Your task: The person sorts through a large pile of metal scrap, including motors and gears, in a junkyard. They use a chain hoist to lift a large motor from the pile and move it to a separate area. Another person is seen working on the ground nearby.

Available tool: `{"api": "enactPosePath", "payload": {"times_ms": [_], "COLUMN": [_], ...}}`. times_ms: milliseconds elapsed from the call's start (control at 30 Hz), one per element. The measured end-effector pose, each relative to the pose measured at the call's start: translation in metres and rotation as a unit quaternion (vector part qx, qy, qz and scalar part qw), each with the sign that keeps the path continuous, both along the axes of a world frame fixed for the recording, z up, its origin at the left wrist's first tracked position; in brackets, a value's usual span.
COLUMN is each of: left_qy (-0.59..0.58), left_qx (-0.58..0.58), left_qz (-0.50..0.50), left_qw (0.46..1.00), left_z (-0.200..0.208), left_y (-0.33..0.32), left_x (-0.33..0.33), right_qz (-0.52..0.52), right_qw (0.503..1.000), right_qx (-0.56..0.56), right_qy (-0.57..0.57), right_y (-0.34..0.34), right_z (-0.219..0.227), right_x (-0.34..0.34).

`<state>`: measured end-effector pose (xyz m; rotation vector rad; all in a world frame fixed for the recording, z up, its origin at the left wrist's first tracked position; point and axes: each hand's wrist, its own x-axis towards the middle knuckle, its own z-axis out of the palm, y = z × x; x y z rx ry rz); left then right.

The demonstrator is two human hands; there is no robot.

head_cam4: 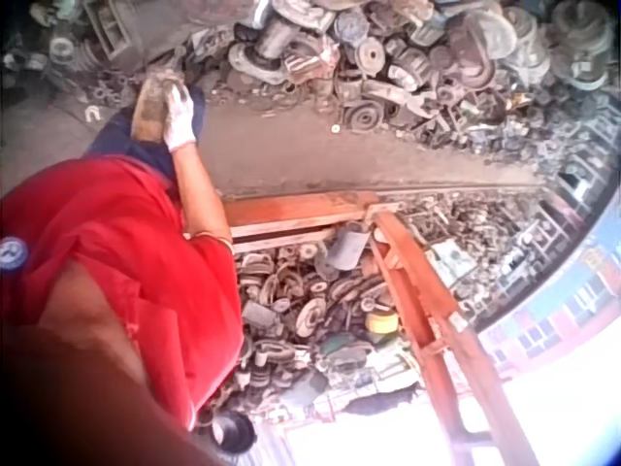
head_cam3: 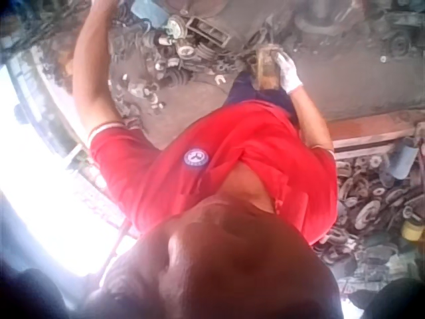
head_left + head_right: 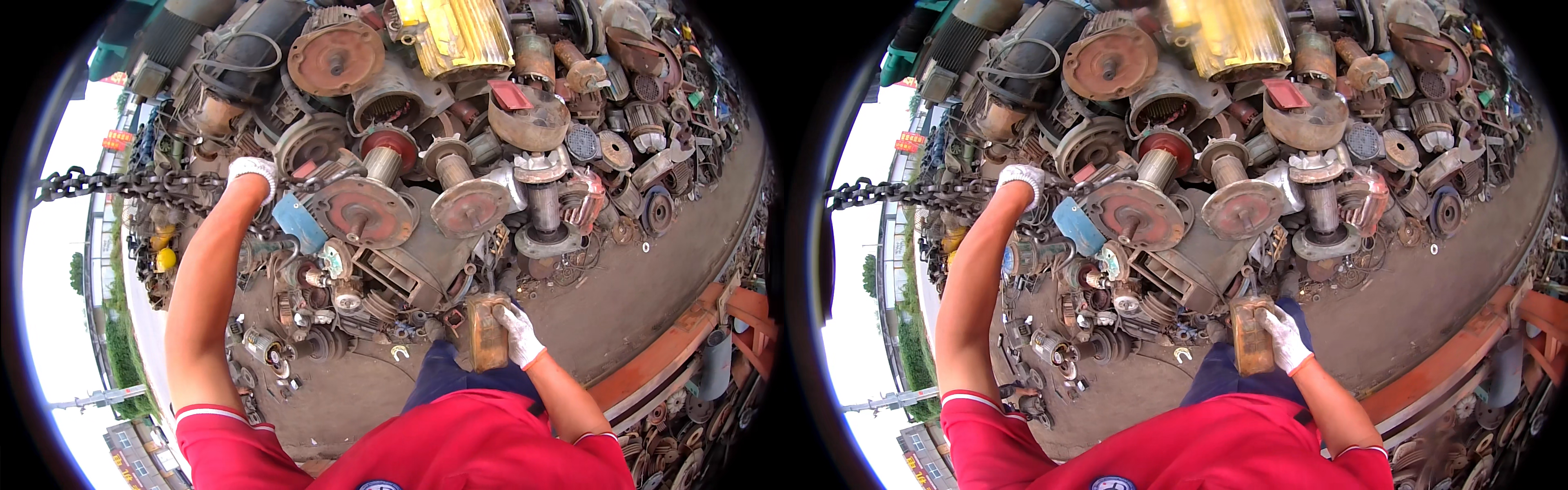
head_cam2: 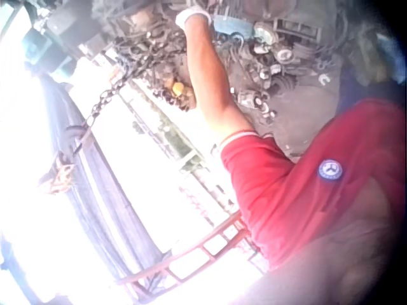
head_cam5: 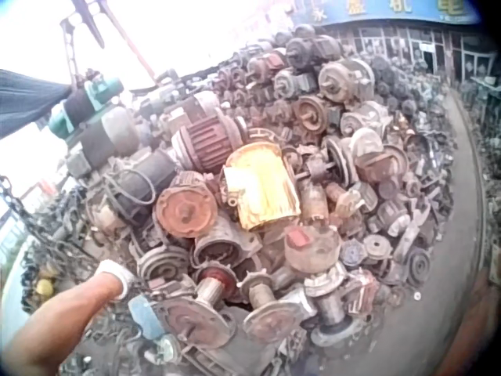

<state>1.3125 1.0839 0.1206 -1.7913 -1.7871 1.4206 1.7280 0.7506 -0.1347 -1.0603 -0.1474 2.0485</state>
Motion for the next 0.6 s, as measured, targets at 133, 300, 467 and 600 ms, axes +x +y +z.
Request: {"api": "enactPosePath", "payload": {"times_ms": [133, 300, 467, 600], "left_qy": [0.017, 0.052, 0.092, 0.085], "left_qx": [0.021, 0.032, 0.09, 0.09], "left_qz": [-0.042, -0.133, -0.132, -0.065], "left_qw": [0.999, 0.989, 0.983, 0.99], "left_z": [0.005, 0.025, 0.04, 0.057], "left_y": [0.024, 0.083, 0.136, 0.165], "left_x": [0.012, 0.064, 0.045, 0.034], "right_qz": [0.022, 0.052, 0.055, 0.047], "right_qw": [1.0, 0.998, 0.997, 0.998], "right_qx": [-0.02, -0.004, -0.025, -0.047], "right_qy": [0.007, 0.02, 0.041, 0.014], "right_y": [0.018, 0.051, 0.077, 0.08], "right_z": [-0.009, -0.014, -0.005, -0.019], "right_x": [0.009, 0.021, 0.039, 0.058]}}
